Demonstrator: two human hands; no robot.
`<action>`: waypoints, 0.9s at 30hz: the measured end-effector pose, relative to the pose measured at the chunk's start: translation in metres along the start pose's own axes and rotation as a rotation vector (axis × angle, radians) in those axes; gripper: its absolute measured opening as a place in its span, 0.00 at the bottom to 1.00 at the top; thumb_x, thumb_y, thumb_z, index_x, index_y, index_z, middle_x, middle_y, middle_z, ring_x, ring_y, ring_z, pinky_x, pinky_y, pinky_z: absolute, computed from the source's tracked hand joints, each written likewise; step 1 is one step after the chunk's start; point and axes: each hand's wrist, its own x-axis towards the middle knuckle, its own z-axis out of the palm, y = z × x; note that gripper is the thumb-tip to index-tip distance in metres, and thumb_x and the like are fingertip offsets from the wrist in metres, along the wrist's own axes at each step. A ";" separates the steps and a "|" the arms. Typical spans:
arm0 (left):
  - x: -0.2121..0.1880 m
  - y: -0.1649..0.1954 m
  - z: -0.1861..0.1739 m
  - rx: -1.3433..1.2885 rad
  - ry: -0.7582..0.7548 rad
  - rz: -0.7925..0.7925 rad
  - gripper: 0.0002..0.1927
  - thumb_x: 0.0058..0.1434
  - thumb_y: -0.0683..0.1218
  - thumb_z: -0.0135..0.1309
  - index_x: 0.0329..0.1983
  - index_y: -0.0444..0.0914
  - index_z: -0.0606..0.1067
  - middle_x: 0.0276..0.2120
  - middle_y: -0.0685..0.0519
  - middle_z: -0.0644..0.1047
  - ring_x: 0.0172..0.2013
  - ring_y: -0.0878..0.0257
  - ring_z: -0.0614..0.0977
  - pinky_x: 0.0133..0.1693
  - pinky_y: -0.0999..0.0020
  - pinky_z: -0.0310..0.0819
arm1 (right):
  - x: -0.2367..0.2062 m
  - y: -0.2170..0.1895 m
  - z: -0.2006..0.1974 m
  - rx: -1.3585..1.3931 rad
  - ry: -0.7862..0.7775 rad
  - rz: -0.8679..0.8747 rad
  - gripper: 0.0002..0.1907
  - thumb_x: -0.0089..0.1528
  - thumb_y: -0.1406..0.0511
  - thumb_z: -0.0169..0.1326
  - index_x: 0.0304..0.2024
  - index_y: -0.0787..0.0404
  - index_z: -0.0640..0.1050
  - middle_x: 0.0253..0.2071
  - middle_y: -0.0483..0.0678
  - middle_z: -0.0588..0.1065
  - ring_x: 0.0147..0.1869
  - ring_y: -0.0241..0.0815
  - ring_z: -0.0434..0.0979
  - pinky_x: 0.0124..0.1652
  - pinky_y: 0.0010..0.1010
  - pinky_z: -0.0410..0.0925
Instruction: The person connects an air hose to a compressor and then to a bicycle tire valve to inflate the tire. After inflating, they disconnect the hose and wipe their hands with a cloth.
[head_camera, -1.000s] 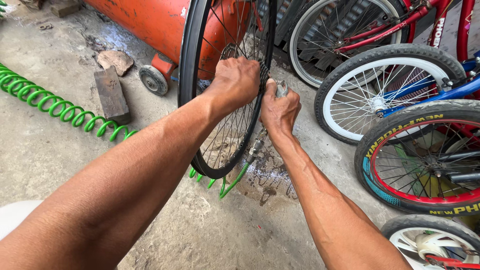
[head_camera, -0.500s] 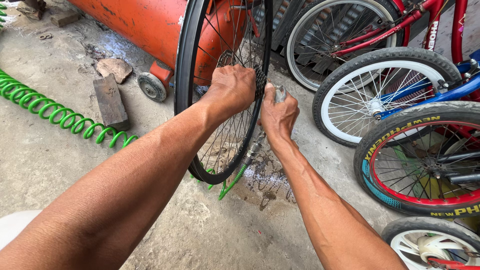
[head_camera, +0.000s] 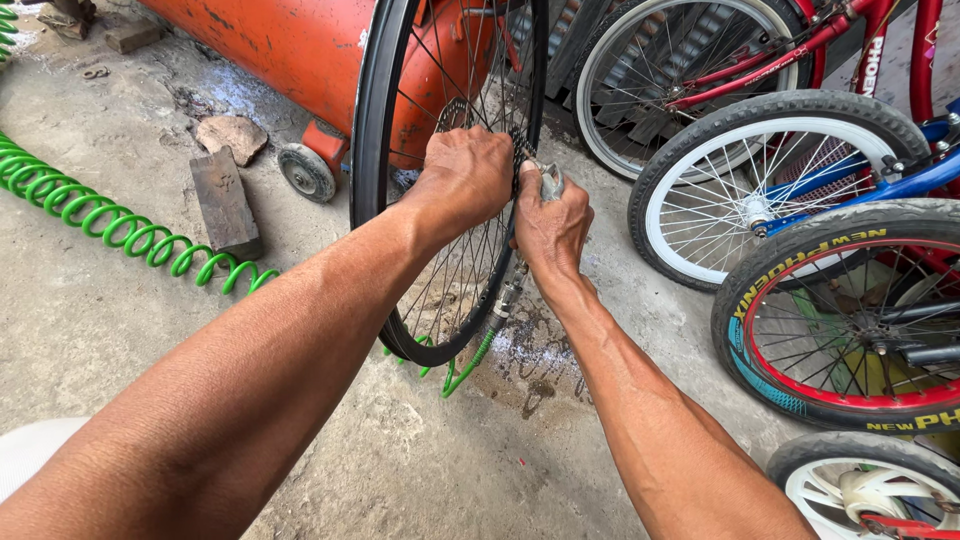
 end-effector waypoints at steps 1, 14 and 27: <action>0.000 -0.001 0.002 0.005 0.055 0.021 0.11 0.61 0.46 0.53 0.36 0.32 0.80 0.31 0.38 0.82 0.35 0.46 0.86 0.34 0.52 0.79 | -0.001 0.002 0.001 -0.006 -0.012 -0.002 0.19 0.66 0.55 0.50 0.31 0.64 0.75 0.14 0.46 0.71 0.13 0.38 0.73 0.14 0.34 0.69; 0.002 0.000 0.001 0.003 -0.027 -0.001 0.13 0.67 0.44 0.46 0.38 0.33 0.79 0.35 0.37 0.81 0.37 0.47 0.85 0.36 0.50 0.77 | 0.016 0.029 0.005 -0.056 0.045 -0.052 0.15 0.67 0.58 0.47 0.35 0.61 0.77 0.18 0.45 0.72 0.13 0.33 0.65 0.10 0.26 0.59; 0.002 -0.008 0.017 0.043 0.171 0.058 0.12 0.64 0.45 0.46 0.37 0.35 0.78 0.37 0.38 0.79 0.39 0.43 0.82 0.38 0.47 0.73 | 0.010 0.026 0.006 -0.043 0.084 -0.073 0.16 0.67 0.57 0.50 0.34 0.63 0.78 0.19 0.45 0.73 0.15 0.34 0.67 0.12 0.29 0.61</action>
